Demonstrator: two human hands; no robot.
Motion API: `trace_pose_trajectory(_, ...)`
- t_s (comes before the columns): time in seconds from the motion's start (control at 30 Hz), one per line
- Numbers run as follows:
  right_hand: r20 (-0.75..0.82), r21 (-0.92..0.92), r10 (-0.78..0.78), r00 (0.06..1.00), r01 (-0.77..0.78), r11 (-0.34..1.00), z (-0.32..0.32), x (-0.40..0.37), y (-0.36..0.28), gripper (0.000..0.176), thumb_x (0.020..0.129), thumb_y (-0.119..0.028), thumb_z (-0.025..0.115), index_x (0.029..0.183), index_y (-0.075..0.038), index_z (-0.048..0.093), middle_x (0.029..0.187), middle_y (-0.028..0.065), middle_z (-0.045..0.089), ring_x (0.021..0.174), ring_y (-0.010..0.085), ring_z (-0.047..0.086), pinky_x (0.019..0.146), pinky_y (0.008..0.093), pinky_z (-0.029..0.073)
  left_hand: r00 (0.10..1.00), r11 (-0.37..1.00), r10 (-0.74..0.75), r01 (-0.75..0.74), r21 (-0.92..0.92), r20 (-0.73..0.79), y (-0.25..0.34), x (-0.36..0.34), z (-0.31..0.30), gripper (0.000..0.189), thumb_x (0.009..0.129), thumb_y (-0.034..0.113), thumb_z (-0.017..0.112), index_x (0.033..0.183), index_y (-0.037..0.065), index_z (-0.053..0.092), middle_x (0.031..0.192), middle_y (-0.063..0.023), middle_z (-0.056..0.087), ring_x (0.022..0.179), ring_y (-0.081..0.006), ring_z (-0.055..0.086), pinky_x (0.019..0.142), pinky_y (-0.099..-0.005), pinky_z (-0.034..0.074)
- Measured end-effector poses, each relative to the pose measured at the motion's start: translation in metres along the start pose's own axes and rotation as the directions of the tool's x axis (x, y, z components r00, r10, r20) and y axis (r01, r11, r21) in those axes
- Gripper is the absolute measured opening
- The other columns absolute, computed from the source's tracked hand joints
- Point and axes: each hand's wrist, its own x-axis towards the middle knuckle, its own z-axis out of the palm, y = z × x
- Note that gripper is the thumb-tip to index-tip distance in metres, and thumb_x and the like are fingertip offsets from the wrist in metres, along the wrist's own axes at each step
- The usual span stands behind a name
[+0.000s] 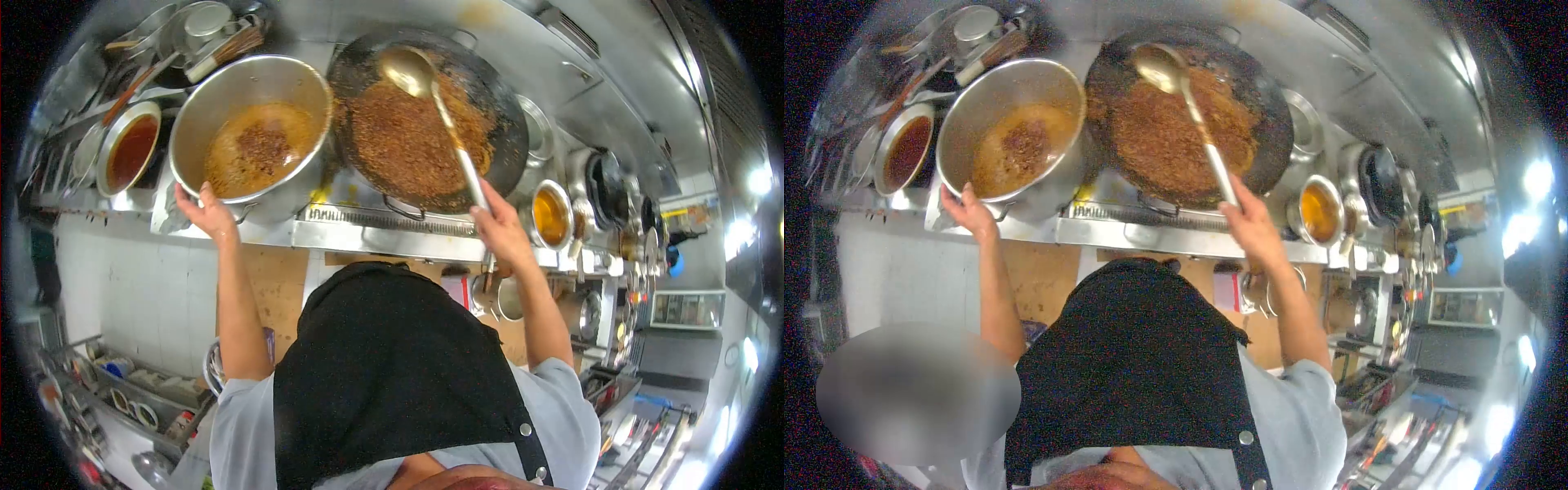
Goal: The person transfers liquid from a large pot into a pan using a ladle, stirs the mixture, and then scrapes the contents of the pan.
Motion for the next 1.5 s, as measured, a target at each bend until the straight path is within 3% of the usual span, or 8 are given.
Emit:
trace_pose_trajectory(0.2, -0.197, -0.198, 0.414, 0.888, -0.45, 0.871, -0.062, -0.021, 0.062, 0.066, 0.1, -0.024, 0.063, 0.16, -0.001, 0.046, 0.109, 0.0199, 0.074, 0.09, 0.0299, 0.072, 0.09, 0.0399, 0.058, 1.0, 0.999, -0.001, 0.001, -0.051, 0.003, 0.001, -0.001, 0.003, 0.06, 0.103, 0.006, 0.06, 0.158, -0.006, 0.036, 0.154, -0.0221, 0.049, 0.134, -0.0292, 0.054, 0.117, -0.0396, 0.041)
trace_pose_trajectory(0.33, 0.06, 0.239, 0.544, 0.837, -0.542, 0.806, -0.015, -0.031, 0.097, 0.047, 0.104, -0.023, 0.062, 0.149, -0.011, 0.054, 0.08, 0.0017, 0.06, 0.055, 0.0128, 0.055, 0.047, 0.0319, 0.044, 1.0, 1.0, 0.019, -0.019, -0.014, -0.005, -0.006, 0.0, 0.002, 0.061, 0.104, 0.006, 0.06, 0.159, -0.005, 0.035, 0.152, -0.0234, 0.05, 0.132, -0.0294, 0.055, 0.116, -0.0398, 0.043)
trace_pose_trajectory(0.47, 0.377, 0.707, 0.471, 0.797, -0.577, 0.41, 0.035, -0.049, 0.02, 0.032, 0.108, -0.022, 0.059, 0.139, -0.017, 0.055, 0.079, -0.0036, 0.049, 0.054, 0.0088, 0.046, 0.043, 0.0263, 0.036, 1.0, 0.998, -0.004, 0.005, -0.07, 0.013, -0.008, 0.001, 0.001, 0.062, 0.104, 0.006, 0.06, 0.159, -0.006, 0.033, 0.155, -0.0237, 0.047, 0.135, -0.0297, 0.053, 0.117, -0.0399, 0.042)
trace_pose_trajectory(0.6, 0.593, 0.797, 0.217, 0.775, -0.604, -0.022, 0.04, -0.047, 0.012, 0.026, 0.111, -0.025, 0.056, 0.134, -0.016, 0.055, 0.077, -0.0057, 0.046, 0.053, 0.0062, 0.042, 0.042, 0.0235, 0.034, 0.999, 0.997, 0.026, -0.023, -0.077, 0.031, -0.014, 0.005, -0.002, 0.063, 0.104, 0.006, 0.06, 0.159, -0.006, 0.033, 0.156, -0.0236, 0.046, 0.137, -0.0297, 0.052, 0.118, -0.0403, 0.041)
trace_pose_trajectory(0.77, 0.629, 0.777, 0.15, 0.763, -0.618, -0.118, 0.031, -0.05, -0.007, 0.024, 0.112, -0.026, 0.055, 0.131, -0.012, 0.056, 0.079, -0.0053, 0.049, 0.054, 0.0059, 0.044, 0.042, 0.0237, 0.035, 0.999, 0.999, 0.035, -0.035, 0.005, 0.001, 0.0, 0.0, 0.001, 0.063, 0.103, 0.006, 0.06, 0.159, -0.006, 0.033, 0.157, -0.0221, 0.045, 0.14, -0.0299, 0.048, 0.12, -0.0407, 0.038)
trace_pose_trajectory(1.03, 0.519, 0.809, 0.262, 0.813, -0.567, 0.157, 0.003, -0.053, -0.08, 0.025, 0.111, -0.025, 0.056, 0.134, -0.014, 0.058, 0.077, -0.0036, 0.047, 0.05, 0.0066, 0.042, 0.04, 0.0244, 0.036, 0.995, 0.995, 0.086, -0.083, 0.063, -0.04, -0.006, 0.001, -0.001, 0.063, 0.102, 0.008, 0.063, 0.157, -0.007, 0.038, 0.158, -0.0239, 0.045, 0.146, -0.0329, 0.045, 0.123, -0.0424, 0.034)
trace_pose_trajectory(1.3, 0.6, 0.775, -0.03, 0.8, -0.571, 0.27, 0.023, -0.04, -0.137, 0.042, 0.112, -0.024, 0.054, 0.152, -0.013, 0.052, 0.078, -0.0025, 0.046, 0.048, 0.0065, 0.04, 0.037, 0.0234, 0.032, 0.991, 0.993, 0.111, -0.109, 0.035, -0.069, -0.027, 0.003, -0.002, 0.064, 0.1, 0.011, 0.067, 0.156, -0.007, 0.041, 0.16, -0.024, 0.043, 0.149, -0.0358, 0.043, 0.124, -0.0445, 0.034)
trace_pose_trajectory(1.5, 0.76, 0.605, -0.019, 0.65, -0.697, 0.385, 0.087, 0.032, -0.157, 0.017, 0.109, -0.022, 0.059, 0.123, -0.014, 0.054, 0.079, -0.0032, 0.05, 0.051, 0.0069, 0.043, 0.04, 0.0243, 0.032, 0.983, 0.975, 0.162, -0.146, 0.169, -0.085, -0.025, 0.003, -0.003, 0.064, 0.097, 0.014, 0.068, 0.153, -0.007, 0.046, 0.157, -0.0265, 0.047, 0.148, -0.0405, 0.043, 0.125, -0.0477, 0.032)
